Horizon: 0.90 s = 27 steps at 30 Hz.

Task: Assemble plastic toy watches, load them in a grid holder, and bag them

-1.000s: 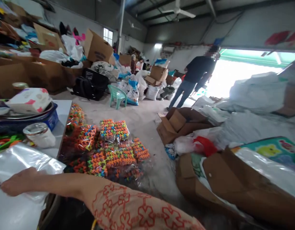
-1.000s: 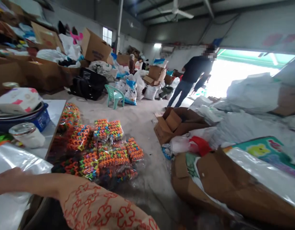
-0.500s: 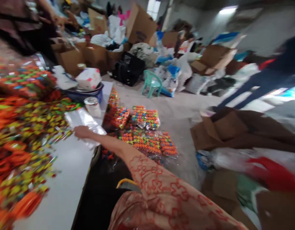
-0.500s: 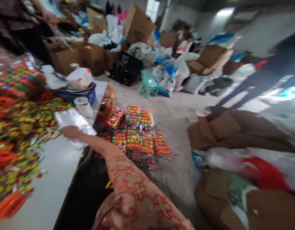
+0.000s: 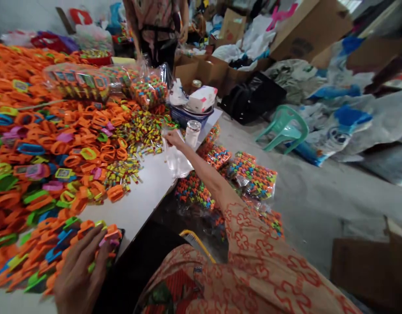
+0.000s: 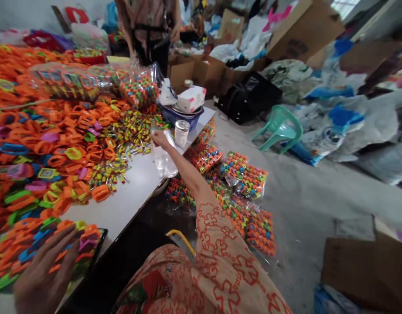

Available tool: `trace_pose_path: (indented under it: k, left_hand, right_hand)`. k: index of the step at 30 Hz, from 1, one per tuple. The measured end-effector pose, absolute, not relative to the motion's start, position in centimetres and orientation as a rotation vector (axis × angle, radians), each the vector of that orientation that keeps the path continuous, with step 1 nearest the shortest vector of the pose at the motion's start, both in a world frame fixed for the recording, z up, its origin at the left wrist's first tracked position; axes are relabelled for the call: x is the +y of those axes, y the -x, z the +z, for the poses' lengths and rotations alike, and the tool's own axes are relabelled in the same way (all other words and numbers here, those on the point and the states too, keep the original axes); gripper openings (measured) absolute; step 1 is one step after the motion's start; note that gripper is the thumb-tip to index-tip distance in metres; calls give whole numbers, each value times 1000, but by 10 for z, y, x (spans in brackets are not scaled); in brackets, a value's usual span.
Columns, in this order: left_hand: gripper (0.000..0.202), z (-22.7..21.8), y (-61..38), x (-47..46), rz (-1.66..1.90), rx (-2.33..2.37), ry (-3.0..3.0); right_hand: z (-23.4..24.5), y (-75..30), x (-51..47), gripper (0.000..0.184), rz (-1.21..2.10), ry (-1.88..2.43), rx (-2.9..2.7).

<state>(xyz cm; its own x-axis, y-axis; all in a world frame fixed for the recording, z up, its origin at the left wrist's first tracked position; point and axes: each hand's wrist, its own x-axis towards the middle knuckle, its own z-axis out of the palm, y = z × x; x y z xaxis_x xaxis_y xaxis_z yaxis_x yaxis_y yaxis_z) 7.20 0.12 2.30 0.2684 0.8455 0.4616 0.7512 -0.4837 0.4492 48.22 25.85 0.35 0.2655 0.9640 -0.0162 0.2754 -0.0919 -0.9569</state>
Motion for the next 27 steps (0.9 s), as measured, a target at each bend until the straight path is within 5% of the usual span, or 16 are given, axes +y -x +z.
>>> trace_pose_path:
  k: [4,14,27]
  left_hand:
    - [25,30,-119,9,1198,1406,-2099]
    - [62,24,-210,58,1214,851,-591]
    - [44,39,-175,42,1647,1139,-1007]
  right_hand:
    - [47,-473,260,43,1039,1306,-1110]
    - [89,-435,158,51,1384,781,-1609]
    - [46,-391,123,50,1395,870,-1790]
